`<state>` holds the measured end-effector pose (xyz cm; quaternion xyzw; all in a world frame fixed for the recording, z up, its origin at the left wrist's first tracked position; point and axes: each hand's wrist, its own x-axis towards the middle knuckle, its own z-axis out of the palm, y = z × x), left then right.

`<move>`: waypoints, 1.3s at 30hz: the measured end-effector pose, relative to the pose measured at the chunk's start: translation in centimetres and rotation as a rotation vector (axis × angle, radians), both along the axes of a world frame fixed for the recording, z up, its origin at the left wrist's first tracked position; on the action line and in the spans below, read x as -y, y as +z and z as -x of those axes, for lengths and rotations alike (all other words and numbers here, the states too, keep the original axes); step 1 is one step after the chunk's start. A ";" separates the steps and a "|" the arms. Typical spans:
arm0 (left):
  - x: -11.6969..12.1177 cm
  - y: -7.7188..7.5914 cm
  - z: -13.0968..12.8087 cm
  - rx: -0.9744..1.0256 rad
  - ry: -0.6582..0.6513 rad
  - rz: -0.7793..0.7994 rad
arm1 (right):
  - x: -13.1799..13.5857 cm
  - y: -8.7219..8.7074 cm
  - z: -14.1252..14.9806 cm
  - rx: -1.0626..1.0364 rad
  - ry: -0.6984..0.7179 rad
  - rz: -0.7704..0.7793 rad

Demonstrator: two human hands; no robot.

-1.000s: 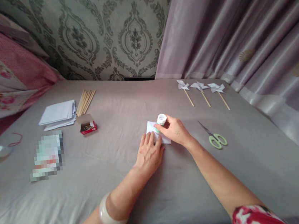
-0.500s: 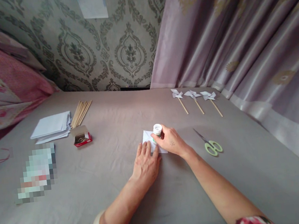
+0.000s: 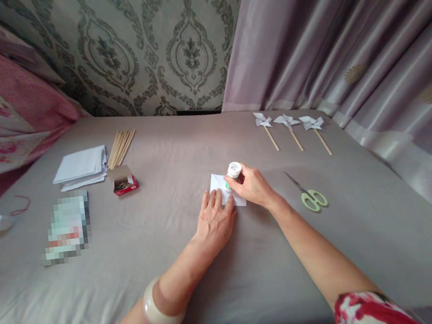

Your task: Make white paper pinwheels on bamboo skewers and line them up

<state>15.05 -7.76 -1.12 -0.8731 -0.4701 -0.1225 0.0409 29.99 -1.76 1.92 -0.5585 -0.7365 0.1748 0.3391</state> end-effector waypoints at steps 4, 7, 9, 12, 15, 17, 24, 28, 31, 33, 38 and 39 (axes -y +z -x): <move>0.0 -0.1 0.0 -0.012 0.004 -0.012 | 0.2 -0.1 0.2 -0.014 0.017 -0.022; 0.0 -0.1 0.0 -0.006 0.001 -0.014 | 0.2 0.2 0.0 -0.012 0.065 0.001; 0.0 -0.1 0.0 -0.009 0.002 -0.016 | 0.1 0.4 -0.1 0.001 0.082 0.015; 0.0 -0.1 0.0 -0.011 0.003 -0.010 | -0.1 0.4 0.0 0.029 0.062 -0.007; 0.0 -0.1 0.0 0.019 0.003 0.004 | -0.1 0.2 0.2 0.020 0.063 -0.035; 0.0 -0.1 0.0 0.032 0.002 0.007 | 0.0 0.2 0.3 0.006 0.086 -0.031; 0.0 0.0 0.0 -0.016 -0.001 -0.002 | -0.1 0.4 0.0 0.031 0.079 -0.012; 0.0 0.1 0.0 -0.001 0.002 0.003 | 0.0 0.2 0.2 -0.004 0.084 -0.028; -0.1 0.1 0.0 -0.011 0.002 0.005 | 0.0 0.3 0.1 -0.011 0.117 0.011; -0.1 0.1 0.1 -0.018 0.000 0.005 | 0.0 0.4 0.0 -0.004 0.116 0.026; 0.0 0.1 0.0 -0.015 0.002 -0.002 | 0.0 0.3 0.1 0.001 0.076 -0.020; 0.0 0.1 0.0 -0.014 0.003 -0.002 | 0.0 0.4 0.2 -0.006 0.087 -0.013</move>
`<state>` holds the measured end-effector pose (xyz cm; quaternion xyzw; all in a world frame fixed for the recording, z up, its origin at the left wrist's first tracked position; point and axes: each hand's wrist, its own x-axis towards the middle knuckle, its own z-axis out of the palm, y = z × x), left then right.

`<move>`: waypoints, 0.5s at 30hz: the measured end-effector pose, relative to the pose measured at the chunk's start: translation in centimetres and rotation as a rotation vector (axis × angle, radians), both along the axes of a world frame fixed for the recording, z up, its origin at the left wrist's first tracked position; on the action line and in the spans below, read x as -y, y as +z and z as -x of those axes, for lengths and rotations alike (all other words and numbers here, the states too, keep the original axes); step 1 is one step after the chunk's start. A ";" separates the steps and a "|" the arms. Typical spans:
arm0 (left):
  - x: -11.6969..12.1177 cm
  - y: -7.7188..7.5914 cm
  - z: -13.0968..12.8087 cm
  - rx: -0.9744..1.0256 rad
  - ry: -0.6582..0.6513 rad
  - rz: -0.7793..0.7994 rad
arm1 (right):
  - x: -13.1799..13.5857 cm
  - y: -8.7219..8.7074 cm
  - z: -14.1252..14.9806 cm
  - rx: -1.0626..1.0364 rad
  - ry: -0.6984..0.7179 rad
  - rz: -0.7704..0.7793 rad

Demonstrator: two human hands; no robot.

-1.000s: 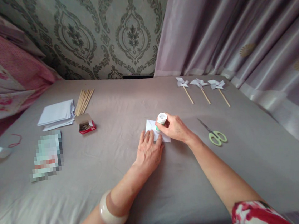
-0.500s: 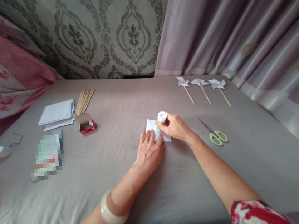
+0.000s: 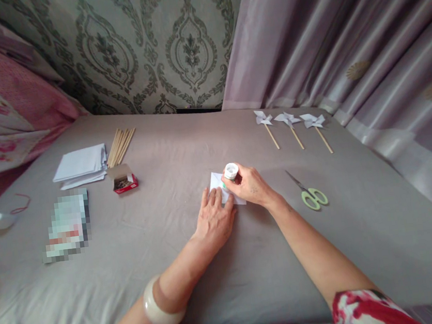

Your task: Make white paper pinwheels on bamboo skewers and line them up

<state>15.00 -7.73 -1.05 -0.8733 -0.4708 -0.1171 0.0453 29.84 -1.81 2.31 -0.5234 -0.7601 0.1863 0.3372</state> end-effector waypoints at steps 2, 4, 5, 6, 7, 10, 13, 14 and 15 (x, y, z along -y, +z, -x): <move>0.0 0.0 0.0 0.001 0.001 0.000 | 0.0 0.1 0.0 -0.015 0.028 0.032; 0.0 0.0 0.1 0.000 -0.002 0.000 | -0.1 0.2 -0.1 -0.018 0.040 0.058; 0.0 0.0 0.1 0.000 -0.004 -0.001 | -0.1 0.2 -0.2 -0.015 0.034 0.059; 0.0 0.0 0.1 0.002 -0.005 -0.003 | -0.2 0.1 -0.2 -0.013 0.023 0.052; 0.0 0.0 0.1 0.004 -0.006 -0.005 | -0.2 0.1 -0.2 -0.014 0.010 0.039; 0.1 0.0 0.0 0.000 -0.001 -0.012 | -0.1 -0.2 -0.1 -0.039 0.002 0.006; 0.0 0.0 0.0 -0.011 0.003 -0.013 | 0.0 -0.1 -0.1 -0.050 0.040 0.026; 0.0 0.0 0.1 -0.011 0.002 -0.014 | -0.1 -0.1 -0.1 -0.046 0.047 0.038; 0.0 0.0 0.1 -0.009 -0.002 -0.014 | -0.1 -0.1 -0.2 -0.042 0.044 0.044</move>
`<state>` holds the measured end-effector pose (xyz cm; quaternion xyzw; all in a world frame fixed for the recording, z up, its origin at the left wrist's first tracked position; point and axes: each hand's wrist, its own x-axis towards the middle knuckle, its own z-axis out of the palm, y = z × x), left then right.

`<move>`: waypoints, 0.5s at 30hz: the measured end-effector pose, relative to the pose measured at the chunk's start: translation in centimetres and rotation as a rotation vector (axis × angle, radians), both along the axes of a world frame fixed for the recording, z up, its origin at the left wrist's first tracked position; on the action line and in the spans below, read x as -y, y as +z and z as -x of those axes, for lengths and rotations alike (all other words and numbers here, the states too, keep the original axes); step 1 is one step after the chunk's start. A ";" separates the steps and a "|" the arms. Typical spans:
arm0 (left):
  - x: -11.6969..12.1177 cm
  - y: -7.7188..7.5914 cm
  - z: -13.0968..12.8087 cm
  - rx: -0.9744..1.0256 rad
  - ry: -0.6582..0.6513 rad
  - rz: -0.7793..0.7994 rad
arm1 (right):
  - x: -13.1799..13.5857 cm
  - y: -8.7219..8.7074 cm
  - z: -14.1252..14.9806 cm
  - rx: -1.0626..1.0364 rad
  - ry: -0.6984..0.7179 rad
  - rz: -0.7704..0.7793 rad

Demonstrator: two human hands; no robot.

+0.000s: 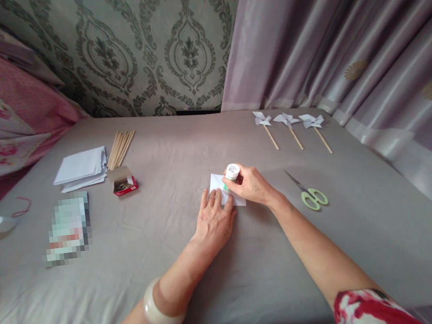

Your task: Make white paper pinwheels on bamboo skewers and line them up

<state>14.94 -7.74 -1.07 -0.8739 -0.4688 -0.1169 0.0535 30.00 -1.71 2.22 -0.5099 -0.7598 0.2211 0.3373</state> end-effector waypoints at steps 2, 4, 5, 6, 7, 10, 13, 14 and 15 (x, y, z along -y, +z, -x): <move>0.0 0.0 0.0 0.005 -0.003 0.003 | -0.1 0.0 0.1 0.007 -0.023 -0.012; 0.0 0.1 0.0 0.010 0.003 0.009 | -0.1 -0.1 0.2 0.004 -0.042 -0.043; 0.0 0.1 0.0 0.012 0.006 0.012 | -0.1 -0.1 0.3 0.001 -0.041 -0.053; 0.0 0.1 -0.1 0.014 0.008 0.014 | -0.1 -0.1 0.3 -0.003 -0.032 -0.054; 0.0 0.1 -0.1 0.015 0.008 0.014 | -0.1 -0.1 0.3 -0.004 -0.018 -0.046; 0.0 0.1 0.0 0.016 0.006 0.011 | -0.2 -0.1 0.0 0.016 -0.007 -0.014; 0.0 0.1 0.0 0.028 0.001 0.015 | -0.3 -0.3 -0.2 0.025 -0.050 -0.034; 0.0 0.1 0.0 0.033 0.001 0.018 | -0.3 -0.3 -0.3 0.018 -0.060 -0.043; 0.0 0.1 0.0 0.036 0.002 0.023 | -0.3 -0.4 -0.2 0.005 -0.063 -0.046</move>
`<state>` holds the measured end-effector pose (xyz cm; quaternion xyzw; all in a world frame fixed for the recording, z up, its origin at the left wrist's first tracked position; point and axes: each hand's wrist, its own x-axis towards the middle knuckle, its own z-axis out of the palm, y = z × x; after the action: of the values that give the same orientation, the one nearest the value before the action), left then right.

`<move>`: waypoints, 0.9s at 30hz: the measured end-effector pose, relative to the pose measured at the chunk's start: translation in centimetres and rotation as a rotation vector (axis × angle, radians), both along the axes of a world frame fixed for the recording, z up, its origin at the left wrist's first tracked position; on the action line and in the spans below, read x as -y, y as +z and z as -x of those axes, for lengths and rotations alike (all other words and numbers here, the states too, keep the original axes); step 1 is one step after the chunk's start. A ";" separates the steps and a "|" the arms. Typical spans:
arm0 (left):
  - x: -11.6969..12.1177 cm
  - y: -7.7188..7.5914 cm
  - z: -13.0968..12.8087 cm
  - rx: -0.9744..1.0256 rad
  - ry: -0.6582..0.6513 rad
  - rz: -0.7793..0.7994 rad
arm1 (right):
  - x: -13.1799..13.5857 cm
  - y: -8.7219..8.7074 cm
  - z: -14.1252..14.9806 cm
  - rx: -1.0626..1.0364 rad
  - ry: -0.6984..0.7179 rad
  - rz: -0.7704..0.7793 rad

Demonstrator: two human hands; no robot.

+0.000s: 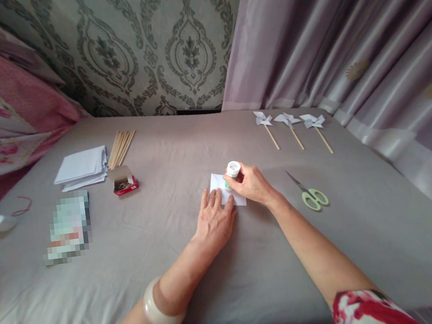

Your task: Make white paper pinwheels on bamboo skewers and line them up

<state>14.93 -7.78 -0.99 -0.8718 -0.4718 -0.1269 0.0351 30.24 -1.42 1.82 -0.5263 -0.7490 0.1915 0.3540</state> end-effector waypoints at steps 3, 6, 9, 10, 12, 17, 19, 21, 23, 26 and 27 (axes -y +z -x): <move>0.0 0.1 0.0 -0.002 0.007 0.012 | 0.2 0.0 0.0 -0.039 0.034 0.024; 0.0 0.1 0.1 -0.004 0.011 0.017 | 0.1 0.2 -0.1 -0.042 0.072 0.062; 0.0 0.2 0.1 0.009 0.012 0.025 | -0.1 0.2 -0.1 -0.025 0.050 0.048; 0.0 0.3 0.1 0.016 0.012 0.030 | -0.2 0.2 0.0 -0.026 0.045 0.036; 0.0 0.3 0.1 0.030 0.014 0.041 | -0.2 0.2 0.0 -0.032 0.053 0.020; 0.0 0.4 0.1 0.028 0.014 0.047 | 0.0 0.4 0.1 -0.016 0.098 0.065; 0.0 0.3 0.1 0.022 0.010 0.044 | 0.0 0.3 0.2 -0.016 0.083 0.054; -0.1 0.2 0.1 0.019 0.006 0.038 | 0.1 0.2 0.2 -0.028 0.069 0.021; -0.1 0.2 0.2 0.016 0.008 0.036 | 0.1 0.1 0.2 -0.040 0.088 0.014; 0.0 0.3 0.2 0.007 0.011 0.041 | 0.1 0.2 0.1 -0.035 0.130 0.052; 0.0 0.3 0.2 0.004 0.011 0.042 | 0.1 0.3 0.0 -0.028 0.131 0.061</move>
<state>14.77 -7.74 -0.70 -0.8696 -0.4791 -0.1186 0.0168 30.23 -1.53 2.09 -0.4838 -0.7709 0.2442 0.3348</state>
